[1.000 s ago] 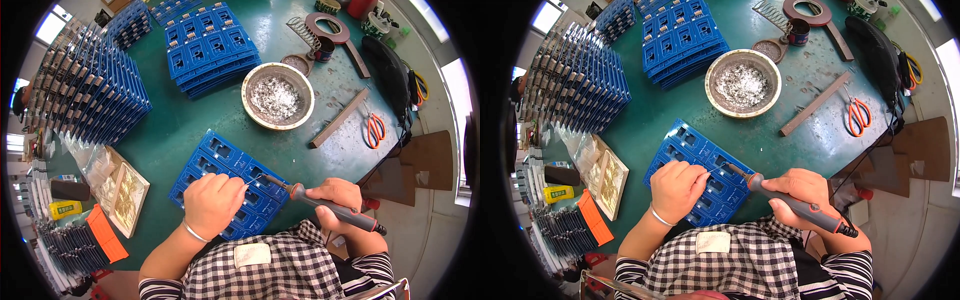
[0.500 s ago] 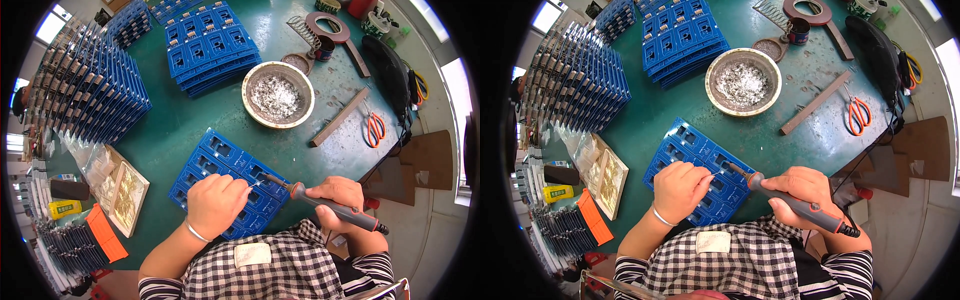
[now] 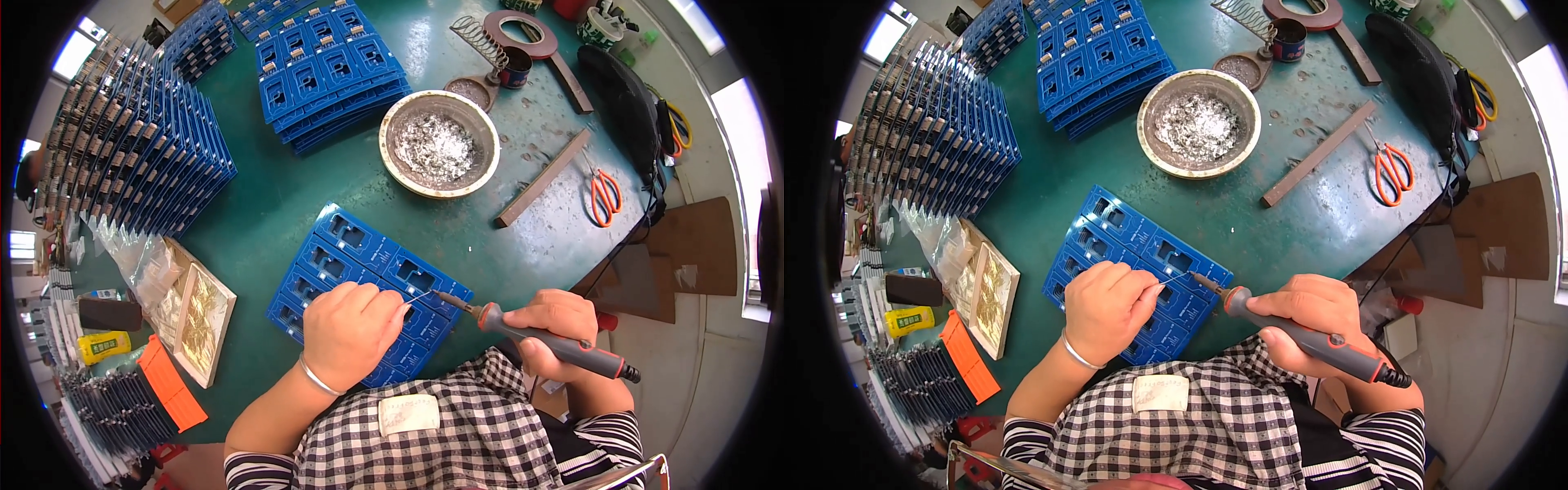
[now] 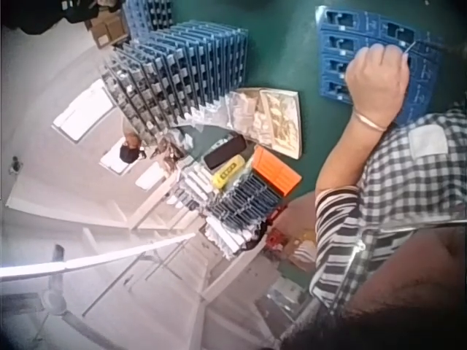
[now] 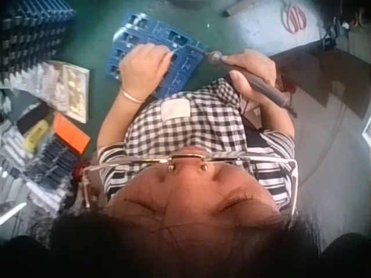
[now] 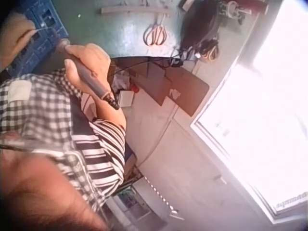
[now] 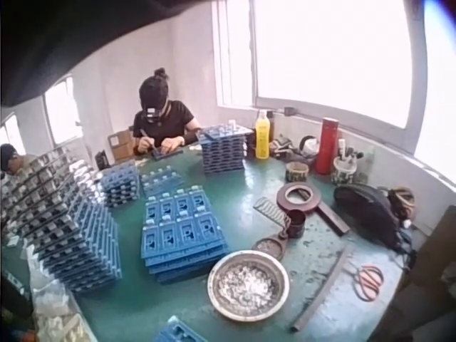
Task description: The person inserts metal pins into slots on a circuit board panel by hand, solders the connections using a soldering iron and solder wire, and stacks the completed board.
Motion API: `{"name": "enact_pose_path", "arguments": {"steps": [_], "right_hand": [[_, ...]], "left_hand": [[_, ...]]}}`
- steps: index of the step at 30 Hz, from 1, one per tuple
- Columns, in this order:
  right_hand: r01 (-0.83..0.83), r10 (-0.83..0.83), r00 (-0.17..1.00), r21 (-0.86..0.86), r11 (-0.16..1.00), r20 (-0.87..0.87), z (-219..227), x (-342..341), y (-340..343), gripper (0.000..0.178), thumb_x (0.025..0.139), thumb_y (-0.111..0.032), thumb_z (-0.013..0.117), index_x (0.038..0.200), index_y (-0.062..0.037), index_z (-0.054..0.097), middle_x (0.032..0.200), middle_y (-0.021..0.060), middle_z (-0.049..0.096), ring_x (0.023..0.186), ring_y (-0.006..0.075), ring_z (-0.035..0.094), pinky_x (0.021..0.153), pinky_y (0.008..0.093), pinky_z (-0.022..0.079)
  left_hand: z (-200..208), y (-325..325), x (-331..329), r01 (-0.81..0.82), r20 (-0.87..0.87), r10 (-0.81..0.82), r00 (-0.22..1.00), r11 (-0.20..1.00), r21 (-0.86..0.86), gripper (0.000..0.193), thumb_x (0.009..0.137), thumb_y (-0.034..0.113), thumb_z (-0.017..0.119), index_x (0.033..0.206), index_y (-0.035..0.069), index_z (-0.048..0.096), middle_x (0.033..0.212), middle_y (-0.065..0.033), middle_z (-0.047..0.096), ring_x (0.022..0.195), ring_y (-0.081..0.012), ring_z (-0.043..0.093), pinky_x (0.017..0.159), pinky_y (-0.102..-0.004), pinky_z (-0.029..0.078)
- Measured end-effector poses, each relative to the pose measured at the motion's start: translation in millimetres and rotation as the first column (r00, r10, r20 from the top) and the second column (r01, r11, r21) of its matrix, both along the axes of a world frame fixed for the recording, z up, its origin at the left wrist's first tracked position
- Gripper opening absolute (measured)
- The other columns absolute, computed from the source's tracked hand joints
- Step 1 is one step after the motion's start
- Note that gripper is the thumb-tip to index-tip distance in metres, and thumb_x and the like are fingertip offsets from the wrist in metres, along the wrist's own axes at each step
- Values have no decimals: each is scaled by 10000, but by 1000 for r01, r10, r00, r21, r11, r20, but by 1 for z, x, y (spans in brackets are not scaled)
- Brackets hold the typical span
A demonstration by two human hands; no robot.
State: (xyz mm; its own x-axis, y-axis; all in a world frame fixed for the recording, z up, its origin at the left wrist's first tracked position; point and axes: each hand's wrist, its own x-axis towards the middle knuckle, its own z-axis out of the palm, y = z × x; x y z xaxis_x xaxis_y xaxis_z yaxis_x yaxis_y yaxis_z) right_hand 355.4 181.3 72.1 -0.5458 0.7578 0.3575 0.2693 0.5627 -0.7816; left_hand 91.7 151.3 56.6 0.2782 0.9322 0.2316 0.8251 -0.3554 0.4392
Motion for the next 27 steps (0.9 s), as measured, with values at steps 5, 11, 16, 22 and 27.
{"name": "enact_pose_path", "arguments": {"steps": [5, 11, 16, 22, 27], "right_hand": [[-1, 1, 1000, -15, 1000, -16, -1, -2, 0, 237, 718, -142, 665, 910, -2, 669, 727, 102, 654, 522, 212, 562, 477, 315, 450], [-28, 28, 1000, -6, 1000, -15, 0, 1, 0, 236, 723, -162, 662, 892, 3, 669, 710, 106, 647, 515, 210, 562, 472, 307, 443], [19, -19, 999, -26, 1000, -32, 3, 4, -6, 239, 726, -181, 661, 871, 9, 671, 698, 110, 644, 504, 205, 560, 466, 300, 437], [-24, 19, 995, -48, 999, -100, -4, -12, -10, 247, 735, -181, 662, 880, 20, 670, 693, 112, 644, 508, 205, 561, 465, 303, 433], [-82, 78, 992, -31, 996, -94, -6, -22, -9, 253, 738, -162, 664, 901, 32, 664, 691, 117, 641, 511, 205, 561, 463, 306, 432]], "left_hand": [[-3, 2, 2, 10, 11, -10, 1000, 1000, 1, 113, 689, 103, 734, 754, 95, 642, 638, -26, 545, 574, -209, 534, 512, -316, 437], [-1, 1, -1, -28, -19, 28, 999, 1000, -6, 108, 694, 99, 731, 747, 95, 638, 643, -26, 544, 573, -214, 531, 515, -322, 436], [7, -10, -14, -101, 4, 101, 995, 995, 21, 102, 689, 85, 727, 739, 89, 639, 652, -38, 546, 576, -229, 532, 516, -325, 431], [2, -27, -19, -34, 52, 30, 998, 997, 75, 117, 668, 86, 722, 734, 93, 626, 905, -9, 659, 792, -222, 546, 699, -348, 442], [-7, -29, -21, -11, 32, 9, 999, 998, 64, 136, 679, 80, 698, 787, 92, 615, 976, 21, 663, 875, -203, 545, 809, -371, 387]]}}
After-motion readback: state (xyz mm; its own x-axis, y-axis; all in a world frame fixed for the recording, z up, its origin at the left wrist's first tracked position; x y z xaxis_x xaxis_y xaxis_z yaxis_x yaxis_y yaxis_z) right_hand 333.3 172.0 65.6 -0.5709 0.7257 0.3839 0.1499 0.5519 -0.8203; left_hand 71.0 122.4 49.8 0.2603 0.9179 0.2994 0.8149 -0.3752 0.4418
